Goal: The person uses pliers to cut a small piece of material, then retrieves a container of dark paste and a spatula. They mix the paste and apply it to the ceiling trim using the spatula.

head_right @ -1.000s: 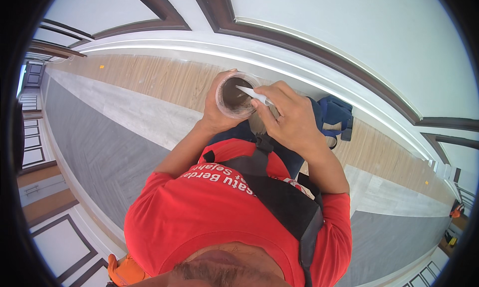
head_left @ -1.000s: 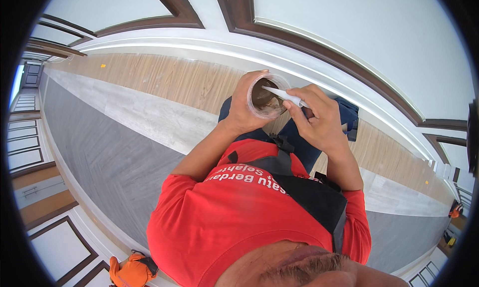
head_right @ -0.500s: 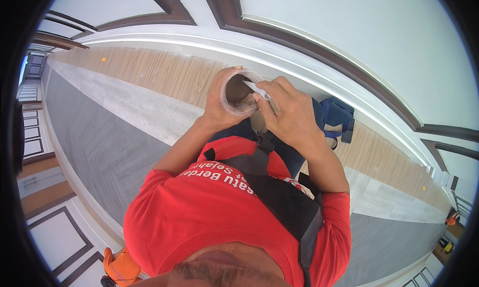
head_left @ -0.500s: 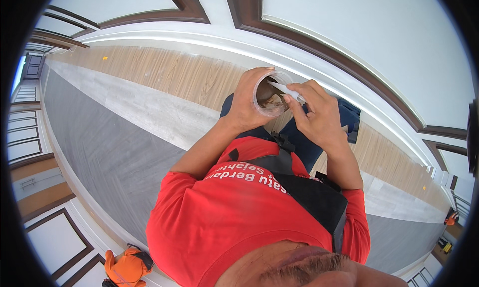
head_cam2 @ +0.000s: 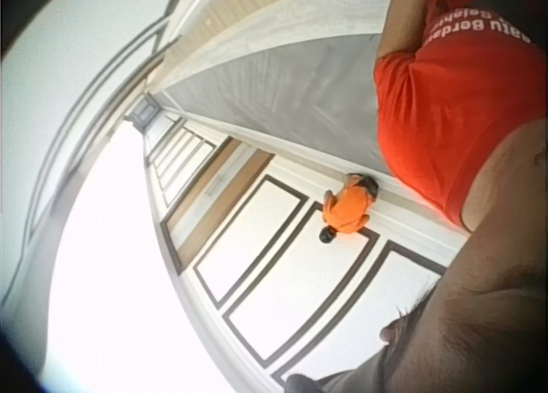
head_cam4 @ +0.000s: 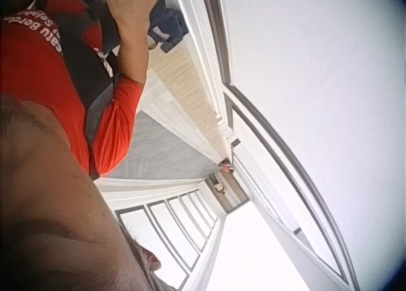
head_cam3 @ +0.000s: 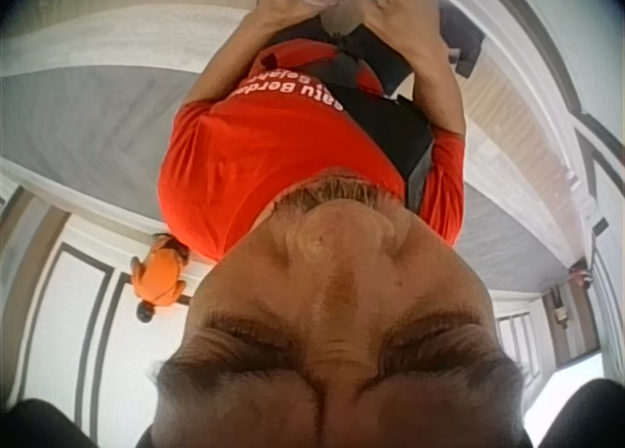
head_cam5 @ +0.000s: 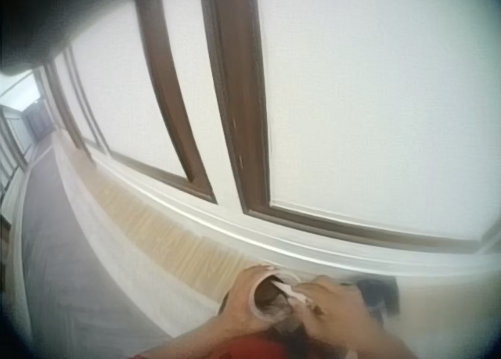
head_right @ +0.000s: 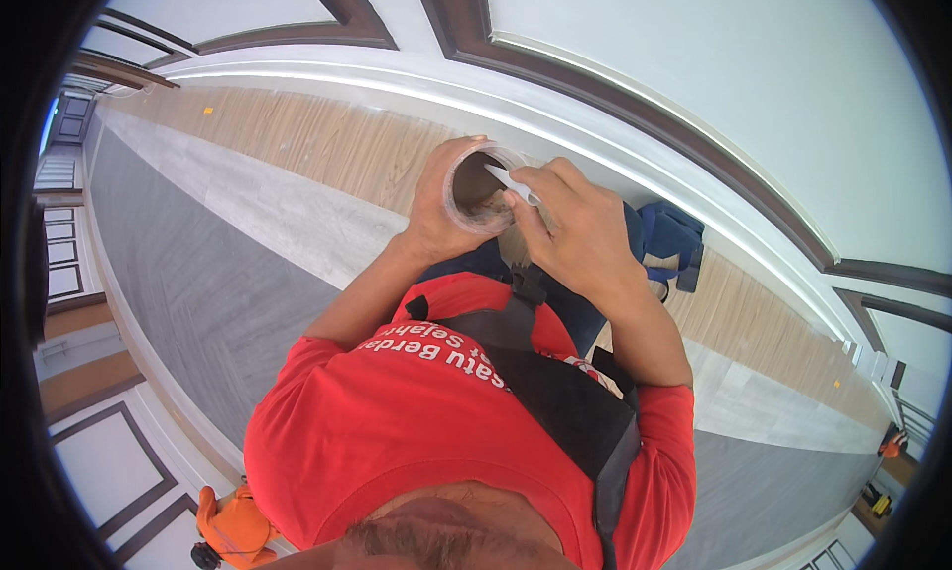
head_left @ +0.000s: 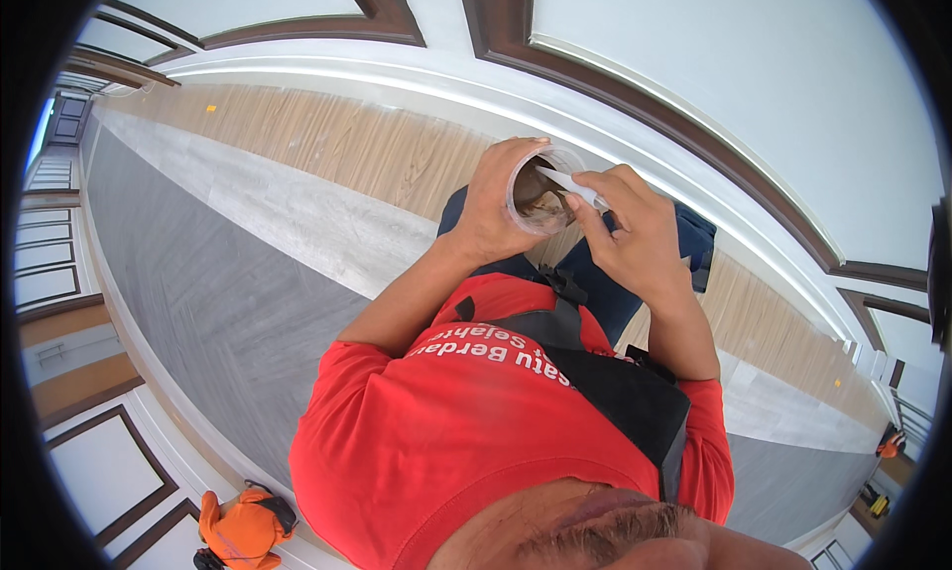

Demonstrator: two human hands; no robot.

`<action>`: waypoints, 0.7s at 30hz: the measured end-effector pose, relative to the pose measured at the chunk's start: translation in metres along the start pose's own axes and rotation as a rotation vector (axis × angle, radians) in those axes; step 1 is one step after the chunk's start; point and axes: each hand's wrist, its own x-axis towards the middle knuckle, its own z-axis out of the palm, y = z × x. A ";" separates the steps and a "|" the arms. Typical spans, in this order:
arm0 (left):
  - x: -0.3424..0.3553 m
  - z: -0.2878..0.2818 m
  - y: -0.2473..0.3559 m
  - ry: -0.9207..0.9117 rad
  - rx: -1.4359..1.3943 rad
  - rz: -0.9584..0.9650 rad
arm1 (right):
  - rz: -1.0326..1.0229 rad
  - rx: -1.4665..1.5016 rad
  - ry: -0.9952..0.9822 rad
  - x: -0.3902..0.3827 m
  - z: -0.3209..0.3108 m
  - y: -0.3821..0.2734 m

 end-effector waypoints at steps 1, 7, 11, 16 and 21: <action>0.000 -0.001 0.000 -0.003 -0.010 -0.002 | -0.003 0.021 0.018 0.000 -0.001 -0.002; 0.001 -0.004 -0.002 0.047 -0.050 -0.057 | -0.022 0.021 0.007 0.002 -0.002 -0.004; 0.004 -0.009 -0.003 0.056 -0.033 -0.104 | -0.001 0.058 0.020 0.008 0.000 -0.003; 0.008 -0.014 -0.005 0.055 -0.006 -0.139 | 0.165 0.246 0.077 0.012 -0.001 0.008; 0.008 -0.017 -0.006 0.084 -0.026 -0.174 | 0.372 0.454 0.094 0.015 -0.005 0.014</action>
